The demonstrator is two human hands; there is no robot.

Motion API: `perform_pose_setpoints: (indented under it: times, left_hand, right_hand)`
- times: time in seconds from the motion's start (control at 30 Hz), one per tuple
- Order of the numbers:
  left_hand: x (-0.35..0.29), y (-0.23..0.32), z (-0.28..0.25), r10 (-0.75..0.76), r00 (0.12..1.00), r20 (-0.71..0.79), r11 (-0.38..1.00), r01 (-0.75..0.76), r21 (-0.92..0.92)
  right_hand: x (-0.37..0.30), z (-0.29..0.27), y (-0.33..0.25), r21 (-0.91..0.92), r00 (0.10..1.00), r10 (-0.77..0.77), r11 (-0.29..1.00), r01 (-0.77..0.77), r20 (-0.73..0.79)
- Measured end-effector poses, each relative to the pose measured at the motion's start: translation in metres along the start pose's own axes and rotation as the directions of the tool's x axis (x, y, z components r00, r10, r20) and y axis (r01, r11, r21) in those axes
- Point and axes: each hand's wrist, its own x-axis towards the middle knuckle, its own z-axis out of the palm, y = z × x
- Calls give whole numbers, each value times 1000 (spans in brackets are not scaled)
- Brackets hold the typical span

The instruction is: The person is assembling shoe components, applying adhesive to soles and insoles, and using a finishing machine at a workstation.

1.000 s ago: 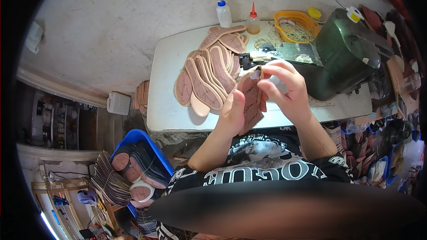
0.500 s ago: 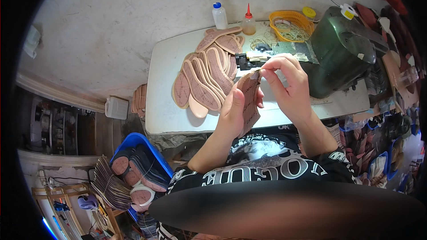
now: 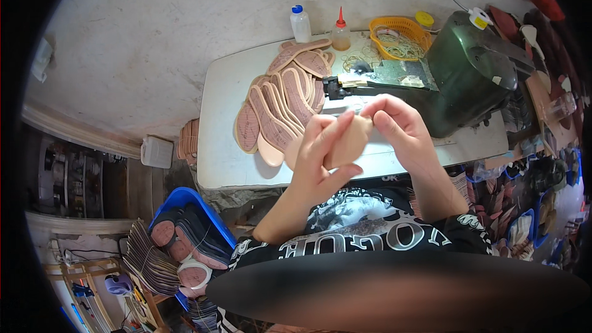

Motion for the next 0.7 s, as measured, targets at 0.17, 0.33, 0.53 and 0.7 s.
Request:
perform_pose_setpoints:
  times: [0.17, 0.33, 0.53, 0.7]
  left_hand:
    - [2, 11, -14, 178, 981, 78, 921, -194, 338]
    - [8, 12, -16, 245, 968, 62, 879, -248, 408]
    - [4, 9, -16, 254, 964, 80, 891, -265, 368]
    - [-3, 2, -15, 323, 941, 98, 883, -337, 325]
  right_hand:
    - [-7, -12, -19, 233, 922, 278, 910, -342, 270]
    - [-3, -13, -35, 195, 873, 402, 866, -461, 277]
    - [2, -12, -43, 112, 857, 411, 879, -463, 311]
    - [4, -11, -43, 140, 814, 448, 839, -525, 369]
